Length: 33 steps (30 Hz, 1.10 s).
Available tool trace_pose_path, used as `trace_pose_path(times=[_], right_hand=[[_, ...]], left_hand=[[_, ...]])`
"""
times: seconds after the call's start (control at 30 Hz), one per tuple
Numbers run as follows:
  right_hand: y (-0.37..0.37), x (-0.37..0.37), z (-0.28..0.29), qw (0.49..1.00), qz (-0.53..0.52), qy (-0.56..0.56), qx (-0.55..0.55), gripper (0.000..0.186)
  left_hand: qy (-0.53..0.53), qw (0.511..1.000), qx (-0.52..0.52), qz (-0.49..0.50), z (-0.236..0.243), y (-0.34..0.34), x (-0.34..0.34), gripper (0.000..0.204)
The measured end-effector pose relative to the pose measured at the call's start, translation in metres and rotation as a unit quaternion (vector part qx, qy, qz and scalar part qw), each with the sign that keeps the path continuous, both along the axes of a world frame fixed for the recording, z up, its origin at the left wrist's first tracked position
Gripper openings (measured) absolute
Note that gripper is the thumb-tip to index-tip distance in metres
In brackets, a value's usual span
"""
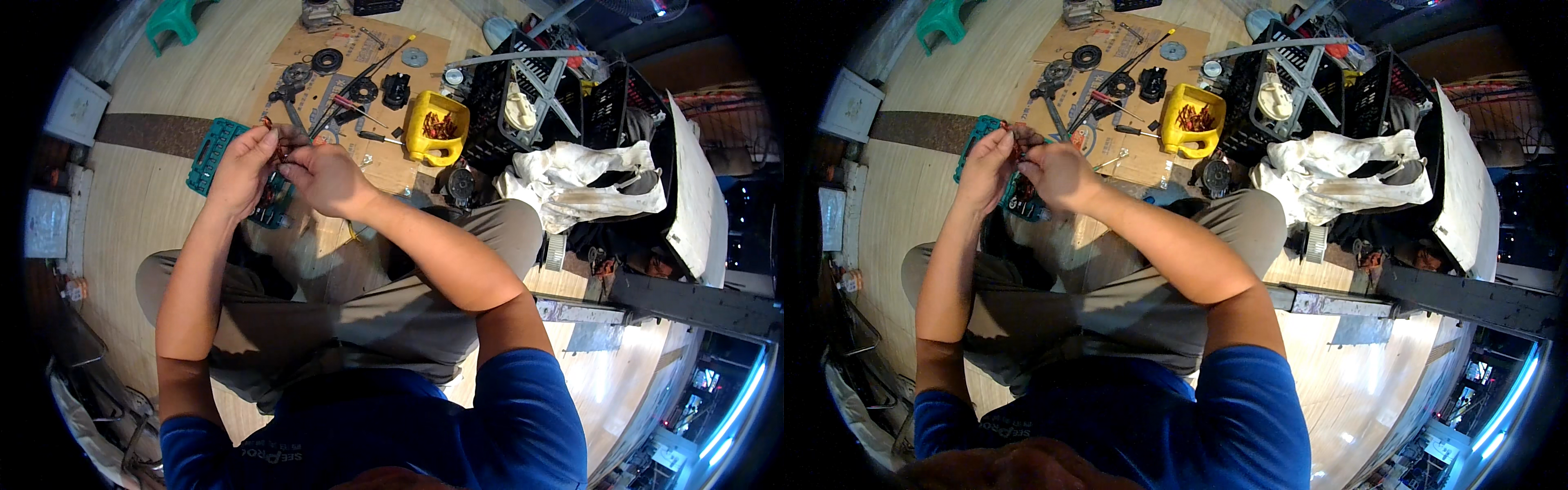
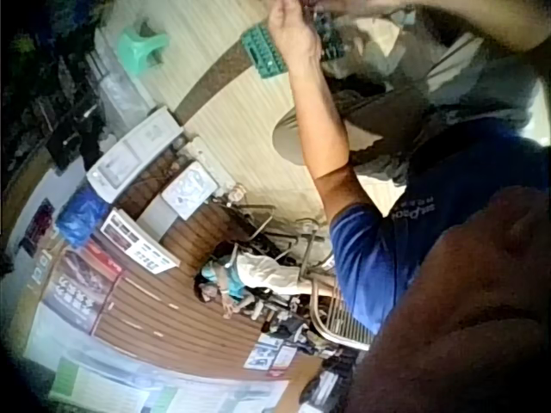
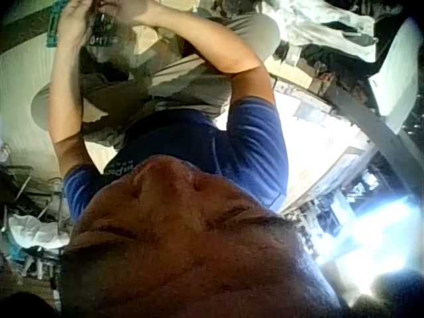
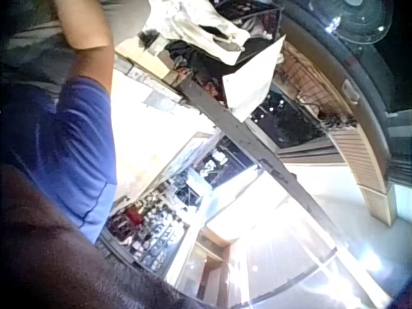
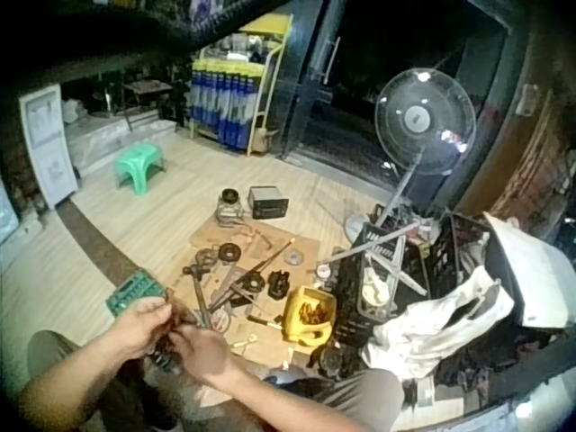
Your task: The person works on the internal components of a motor by hand, manipulating wires and a stator.
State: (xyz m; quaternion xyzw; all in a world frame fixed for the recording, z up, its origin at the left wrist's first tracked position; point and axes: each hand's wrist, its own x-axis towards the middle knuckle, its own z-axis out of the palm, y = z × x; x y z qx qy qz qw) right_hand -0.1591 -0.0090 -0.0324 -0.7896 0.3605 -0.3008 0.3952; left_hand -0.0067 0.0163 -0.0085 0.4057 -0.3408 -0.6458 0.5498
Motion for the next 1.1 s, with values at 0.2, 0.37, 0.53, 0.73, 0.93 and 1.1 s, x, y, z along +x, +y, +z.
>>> trace_pose_path(times=[0.2, 0.37, 0.53, 0.73, 0.93, 1.1], right_hand=[[0.0, 0.001, 0.002, 0.999, 0.02, 0.009, -0.026, 0.019], [0.005, 0.005, 0.002, 0.994, -0.001, 0.078, -0.071, 0.023], [0.009, 0.008, -0.002, 0.992, -0.004, 0.101, -0.071, 0.023], [0.009, 0.007, 0.001, 0.989, 0.0, 0.123, -0.082, 0.022], [0.008, 0.006, -0.003, 0.992, 0.005, 0.11, -0.069, 0.02], [0.007, 0.006, -0.001, 0.992, 0.006, 0.113, -0.053, 0.019]], left_hand=[[-0.212, 0.976, -0.026, 0.044, -0.022, -0.001, 0.016, 0.021], [-0.247, 0.963, -0.041, 0.098, -0.021, 0.0, 0.006, 0.02], [-0.253, 0.961, -0.011, 0.114, -0.022, 0.0, 0.005, 0.021], [-0.26, 0.956, -0.012, 0.135, -0.027, -0.001, 0.007, 0.022], [-0.239, 0.96, -0.01, 0.148, -0.024, -0.002, 0.0, 0.021], [-0.295, 0.95, 0.003, 0.107, -0.024, -0.001, 0.009, 0.02]])
